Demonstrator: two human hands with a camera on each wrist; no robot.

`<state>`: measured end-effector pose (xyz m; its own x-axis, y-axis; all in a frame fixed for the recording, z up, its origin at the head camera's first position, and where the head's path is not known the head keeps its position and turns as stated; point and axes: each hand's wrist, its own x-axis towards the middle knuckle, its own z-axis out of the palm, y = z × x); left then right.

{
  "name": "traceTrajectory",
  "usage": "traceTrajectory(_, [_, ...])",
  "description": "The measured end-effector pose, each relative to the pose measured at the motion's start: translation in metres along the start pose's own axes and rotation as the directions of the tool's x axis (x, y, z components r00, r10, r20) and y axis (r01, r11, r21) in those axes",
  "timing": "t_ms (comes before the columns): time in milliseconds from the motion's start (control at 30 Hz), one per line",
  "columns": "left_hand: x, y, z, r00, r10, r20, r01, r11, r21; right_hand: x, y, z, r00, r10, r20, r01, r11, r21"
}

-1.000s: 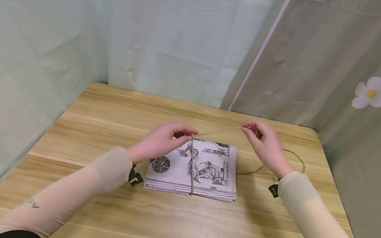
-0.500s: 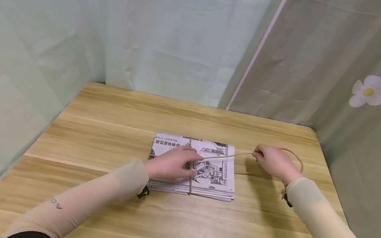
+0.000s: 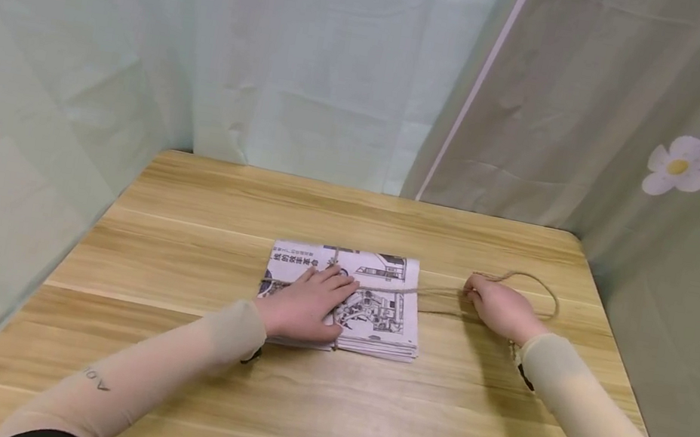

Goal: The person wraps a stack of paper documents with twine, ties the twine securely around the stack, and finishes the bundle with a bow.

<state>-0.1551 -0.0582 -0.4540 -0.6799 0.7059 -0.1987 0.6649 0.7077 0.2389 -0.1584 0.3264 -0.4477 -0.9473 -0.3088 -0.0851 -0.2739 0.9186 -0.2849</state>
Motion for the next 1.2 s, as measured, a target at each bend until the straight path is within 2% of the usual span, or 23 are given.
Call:
traceTrajectory(167, [-0.012, -0.023, -0.004, 1.000, -0.010, 0.007, 0.011, 1.000, -0.006, -0.003, 0.007, 0.003, 1.000, -0.028, 0.010, 0.028, 1.000, 0.015])
traceTrajectory(300, [-0.020, -0.033, -0.008, 1.000, -0.002, 0.016, 0.002, 1.000, -0.026, -0.007, 0.012, 0.004, 0.999, -0.021, 0.031, 0.022, 1.000, -0.007])
traceTrajectory(600, [-0.022, -0.032, -0.011, 0.999, 0.021, 0.026, -0.020, 1.000, -0.023, -0.016, 0.024, 0.008, 0.999, 0.036, -0.041, -0.039, 0.997, -0.065])
traceTrajectory(833, [-0.022, -0.029, -0.012, 0.999, 0.034, 0.022, -0.034, 0.999, -0.022, -0.029, 0.035, 0.004, 0.987, 0.008, -0.158, -0.024, 0.994, -0.103])
traceTrajectory(900, [-0.022, -0.030, -0.012, 0.999, 0.035, 0.022, -0.035, 0.999, -0.020, -0.033, 0.036, -0.001, 0.982, 0.032, -0.185, -0.049, 0.995, -0.087])
traceTrajectory(1000, [-0.021, -0.030, -0.011, 0.999, 0.034, 0.020, -0.033, 0.999, -0.016, -0.039, 0.041, -0.011, 0.971, 0.110, -0.214, -0.124, 0.991, -0.051])
traceTrajectory(1200, [-0.023, -0.031, -0.013, 1.000, 0.015, 0.002, -0.015, 1.000, 0.010, -0.043, 0.070, -0.021, 0.934, 0.272, -0.231, -0.272, 0.962, 0.031])
